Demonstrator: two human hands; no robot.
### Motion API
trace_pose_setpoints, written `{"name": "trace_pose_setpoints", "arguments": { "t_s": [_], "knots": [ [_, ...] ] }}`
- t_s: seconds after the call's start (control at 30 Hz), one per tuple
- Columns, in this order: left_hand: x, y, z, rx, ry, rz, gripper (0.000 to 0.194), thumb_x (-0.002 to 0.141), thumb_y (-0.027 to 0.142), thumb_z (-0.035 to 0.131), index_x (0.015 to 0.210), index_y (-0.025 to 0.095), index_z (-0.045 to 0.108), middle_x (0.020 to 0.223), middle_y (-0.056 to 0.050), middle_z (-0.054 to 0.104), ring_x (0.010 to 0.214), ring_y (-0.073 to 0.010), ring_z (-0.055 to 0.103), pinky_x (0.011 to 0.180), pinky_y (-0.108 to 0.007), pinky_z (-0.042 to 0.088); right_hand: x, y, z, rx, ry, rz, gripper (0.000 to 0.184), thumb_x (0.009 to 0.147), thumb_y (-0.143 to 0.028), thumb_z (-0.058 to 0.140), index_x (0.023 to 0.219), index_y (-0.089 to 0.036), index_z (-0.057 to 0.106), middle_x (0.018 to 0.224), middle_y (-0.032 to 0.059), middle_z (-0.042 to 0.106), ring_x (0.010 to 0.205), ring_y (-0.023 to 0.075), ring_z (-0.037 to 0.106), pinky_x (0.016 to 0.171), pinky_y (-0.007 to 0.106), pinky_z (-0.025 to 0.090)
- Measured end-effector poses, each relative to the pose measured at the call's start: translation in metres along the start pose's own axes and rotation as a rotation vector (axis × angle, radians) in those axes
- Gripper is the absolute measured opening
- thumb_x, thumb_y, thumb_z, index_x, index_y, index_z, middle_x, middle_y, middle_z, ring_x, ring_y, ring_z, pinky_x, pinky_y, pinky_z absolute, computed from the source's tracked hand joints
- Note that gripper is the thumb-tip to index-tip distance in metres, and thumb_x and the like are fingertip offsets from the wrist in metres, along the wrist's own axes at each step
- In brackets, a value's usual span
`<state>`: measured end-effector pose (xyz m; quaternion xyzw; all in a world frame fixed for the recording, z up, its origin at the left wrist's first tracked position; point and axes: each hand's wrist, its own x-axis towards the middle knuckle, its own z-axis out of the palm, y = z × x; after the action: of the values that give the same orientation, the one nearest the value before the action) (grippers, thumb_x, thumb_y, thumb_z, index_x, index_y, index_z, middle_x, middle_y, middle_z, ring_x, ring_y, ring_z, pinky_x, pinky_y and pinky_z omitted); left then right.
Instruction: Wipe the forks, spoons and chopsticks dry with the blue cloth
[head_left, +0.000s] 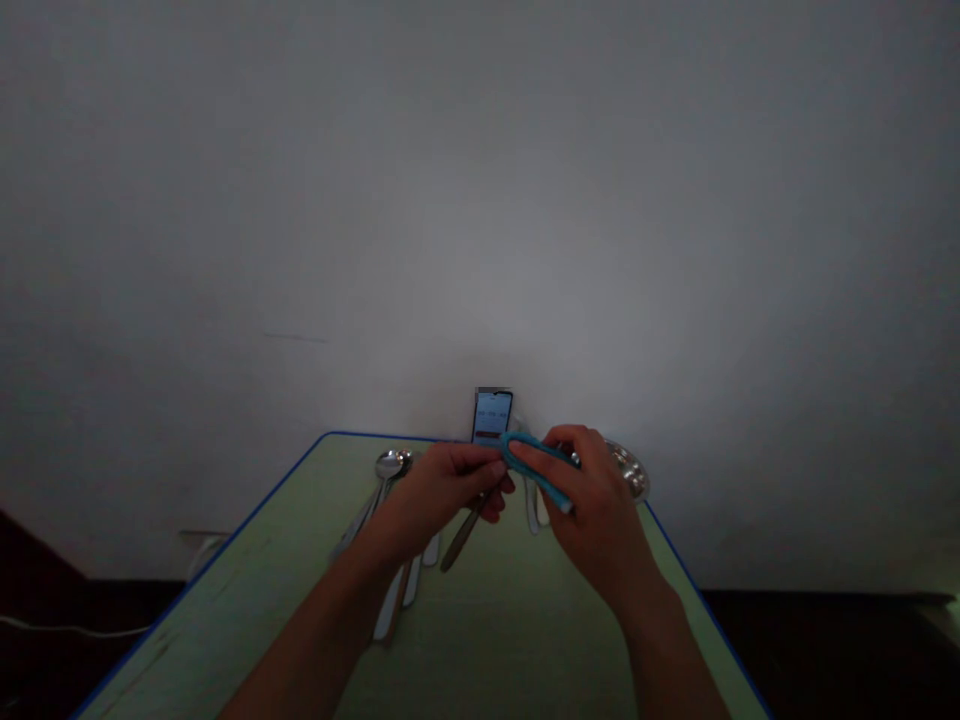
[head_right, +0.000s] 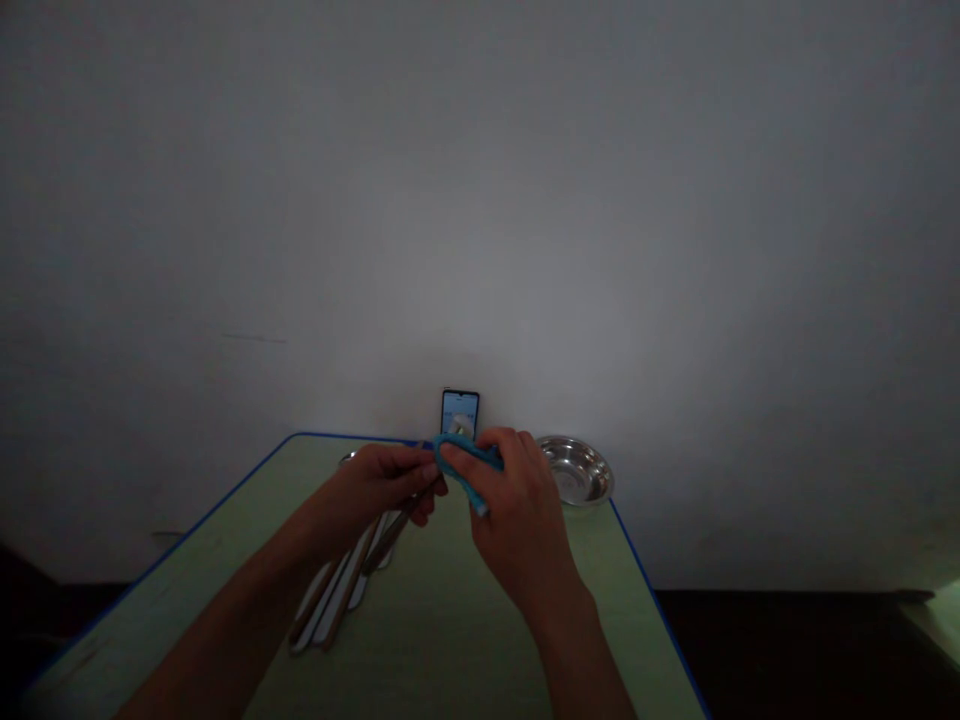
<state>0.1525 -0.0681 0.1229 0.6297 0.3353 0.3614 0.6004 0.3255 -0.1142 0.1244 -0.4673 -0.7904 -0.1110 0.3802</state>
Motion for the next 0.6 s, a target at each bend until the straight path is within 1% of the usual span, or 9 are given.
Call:
{"name": "trace_pose_setpoints", "arguments": {
  "t_s": [0.23, 0.43, 0.6],
  "knots": [
    [0.000, 0.000, 0.002, 0.128, 0.045, 0.019, 0.019, 0.076, 0.029, 0.055, 0.067, 0.014, 0.063, 0.055, 0.001, 0.059, 0.049, -0.0106, 0.056, 0.052, -0.024, 0.047, -0.001, 0.000, 0.000, -0.027, -0.012, 0.026, 0.048, 0.077, -0.003, 0.052, 0.117, -0.028, 0.057, 0.102, 0.0061, 0.048, 0.091, 0.0207, 0.045, 0.078, 0.039, 0.043],
    [0.001, -0.006, -0.002, 0.179, 0.016, 0.042, 0.020, 0.077, 0.030, 0.054, 0.070, 0.014, 0.063, 0.057, 0.000, 0.061, 0.050, -0.0110, 0.058, 0.053, -0.023, 0.047, -0.003, 0.000, 0.000, -0.037, -0.003, 0.037, 0.047, 0.078, -0.004, 0.050, 0.118, -0.028, 0.056, 0.103, 0.0065, 0.048, 0.092, 0.0210, 0.045, 0.078, 0.039, 0.043],
    [0.000, -0.009, -0.002, 0.185, -0.003, 0.059, 0.018, 0.077, 0.029, 0.055, 0.075, 0.015, 0.065, 0.065, 0.000, 0.063, 0.052, -0.0104, 0.058, 0.053, -0.023, 0.049, -0.003, 0.000, -0.001, -0.061, -0.004, 0.059, 0.047, 0.078, -0.005, 0.050, 0.119, -0.029, 0.055, 0.103, 0.0064, 0.048, 0.091, 0.0212, 0.045, 0.078, 0.040, 0.043]
  ]
}}
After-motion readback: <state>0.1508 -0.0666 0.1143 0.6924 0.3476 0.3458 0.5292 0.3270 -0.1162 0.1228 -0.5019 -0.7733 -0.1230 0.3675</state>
